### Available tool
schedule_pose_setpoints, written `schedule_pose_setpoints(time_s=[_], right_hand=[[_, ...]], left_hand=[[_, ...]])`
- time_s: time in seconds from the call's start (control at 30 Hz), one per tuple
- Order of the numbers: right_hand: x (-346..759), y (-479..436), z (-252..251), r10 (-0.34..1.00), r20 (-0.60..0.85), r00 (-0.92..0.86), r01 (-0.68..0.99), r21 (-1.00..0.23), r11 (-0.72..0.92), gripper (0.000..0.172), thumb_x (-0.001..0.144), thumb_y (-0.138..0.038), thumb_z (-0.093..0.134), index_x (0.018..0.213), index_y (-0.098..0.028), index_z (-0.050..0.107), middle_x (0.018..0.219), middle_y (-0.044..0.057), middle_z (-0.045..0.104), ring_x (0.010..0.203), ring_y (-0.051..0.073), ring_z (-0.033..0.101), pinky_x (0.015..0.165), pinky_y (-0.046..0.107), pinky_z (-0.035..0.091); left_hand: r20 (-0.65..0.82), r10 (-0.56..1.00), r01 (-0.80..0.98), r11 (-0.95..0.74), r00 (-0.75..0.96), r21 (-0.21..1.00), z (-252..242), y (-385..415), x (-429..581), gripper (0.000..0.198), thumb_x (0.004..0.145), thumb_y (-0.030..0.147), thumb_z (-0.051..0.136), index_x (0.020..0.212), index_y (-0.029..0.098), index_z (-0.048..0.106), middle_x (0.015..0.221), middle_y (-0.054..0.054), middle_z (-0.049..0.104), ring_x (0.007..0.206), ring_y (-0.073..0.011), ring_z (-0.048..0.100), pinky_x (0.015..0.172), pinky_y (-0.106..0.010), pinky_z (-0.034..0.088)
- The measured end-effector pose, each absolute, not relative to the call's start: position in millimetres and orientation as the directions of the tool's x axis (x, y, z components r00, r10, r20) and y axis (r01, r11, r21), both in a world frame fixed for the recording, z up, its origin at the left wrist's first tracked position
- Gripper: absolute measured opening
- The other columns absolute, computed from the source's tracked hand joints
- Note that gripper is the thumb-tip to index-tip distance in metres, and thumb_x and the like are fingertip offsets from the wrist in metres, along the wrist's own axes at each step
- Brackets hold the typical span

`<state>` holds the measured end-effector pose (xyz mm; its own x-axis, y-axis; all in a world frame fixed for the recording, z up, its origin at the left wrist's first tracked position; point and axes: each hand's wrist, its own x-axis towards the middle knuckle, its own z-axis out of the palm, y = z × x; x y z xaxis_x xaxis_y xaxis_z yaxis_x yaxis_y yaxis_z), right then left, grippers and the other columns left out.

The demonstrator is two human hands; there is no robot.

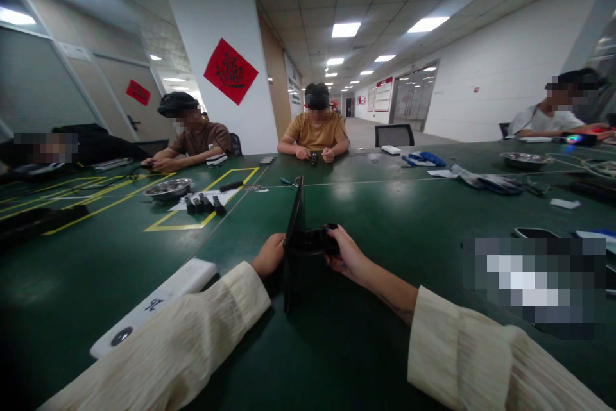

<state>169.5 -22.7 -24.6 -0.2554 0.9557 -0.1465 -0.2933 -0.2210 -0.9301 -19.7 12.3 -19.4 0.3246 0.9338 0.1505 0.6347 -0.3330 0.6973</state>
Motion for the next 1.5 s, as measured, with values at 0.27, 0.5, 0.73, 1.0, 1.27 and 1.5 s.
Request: schedule_pose_setpoints(time_s=[0.27, 0.5, 0.73, 1.0, 1.27, 1.5], right_hand=[[170, -21, -27, 0.958, -0.131, -0.255, -0.298, -0.932, -0.207, 0.025, 0.081, -0.042, 0.042, 0.097, -0.024, 0.042, 0.043, -0.006, 0.049, 0.025, 0.005, 0.031, 0.029, 0.014, 0.014], [170, -23, -25, 0.955, -0.123, -0.269, -0.304, -0.93, -0.205, 0.022, 0.082, -0.041, 0.041, 0.095, -0.023, 0.043, 0.045, -0.005, 0.052, 0.025, 0.005, 0.031, 0.029, 0.014, 0.015], [169, -24, -21, 0.956, -0.147, -0.256, -0.31, -0.924, -0.225, 0.018, 0.083, -0.037, 0.039, 0.094, -0.023, 0.043, 0.042, -0.005, 0.051, 0.024, 0.004, 0.027, 0.029, 0.015, 0.012], [169, -24, -21, 0.951, -0.145, -0.274, -0.31, -0.922, -0.23, 0.021, 0.083, -0.039, 0.04, 0.094, -0.022, 0.043, 0.043, -0.005, 0.051, 0.024, 0.004, 0.028, 0.029, 0.015, 0.012], [168, -25, -19, 0.953, -0.165, -0.256, -0.304, -0.922, -0.241, 0.02, 0.083, -0.039, 0.039, 0.093, -0.022, 0.043, 0.042, -0.005, 0.05, 0.024, 0.005, 0.028, 0.03, 0.015, 0.013], [168, -25, -19, 0.953, -0.155, -0.261, -0.294, -0.927, -0.232, 0.021, 0.082, -0.041, 0.04, 0.092, -0.022, 0.043, 0.043, -0.005, 0.05, 0.024, 0.004, 0.028, 0.029, 0.015, 0.011]], left_hand=[[0.134, 0.938, 0.647, -0.318, 0.318, 0.693, -20, 11, -20, 0.051, 0.084, 0.05, 0.023, 0.056, 0.016, 0.049, 0.058, -0.002, 0.048, 0.061, -0.016, 0.047, 0.057, -0.027, 0.038], [0.131, 0.934, 0.657, -0.329, 0.332, 0.679, -18, 11, -21, 0.047, 0.084, 0.045, 0.024, 0.059, 0.016, 0.051, 0.06, -0.003, 0.051, 0.062, -0.0163, 0.048, 0.057, -0.026, 0.038], [0.139, 0.932, 0.654, -0.336, 0.335, 0.678, -15, 8, -20, 0.047, 0.083, 0.045, 0.024, 0.059, 0.015, 0.051, 0.058, -0.002, 0.048, 0.06, -0.0156, 0.046, 0.056, -0.026, 0.037], [0.171, 0.917, 0.642, -0.377, 0.361, 0.668, -18, 9, -20, 0.04, 0.081, 0.036, 0.027, 0.062, 0.014, 0.054, 0.06, -0.002, 0.051, 0.062, -0.0157, 0.047, 0.057, -0.026, 0.038], [0.27, 0.883, 0.807, -0.463, 0.384, 0.367, -12, 1, -19, 0.046, 0.087, 0.039, 0.022, 0.069, 0.016, 0.058, 0.07, -0.006, 0.061, 0.07, -0.0189, 0.057, 0.061, -0.026, 0.035], [0.292, 0.867, 0.843, -0.477, 0.404, 0.249, -12, -1, -20, 0.049, 0.092, 0.038, 0.015, 0.08, 0.017, 0.058, 0.078, -0.008, 0.066, 0.076, -0.0204, 0.061, 0.063, -0.027, 0.036]])
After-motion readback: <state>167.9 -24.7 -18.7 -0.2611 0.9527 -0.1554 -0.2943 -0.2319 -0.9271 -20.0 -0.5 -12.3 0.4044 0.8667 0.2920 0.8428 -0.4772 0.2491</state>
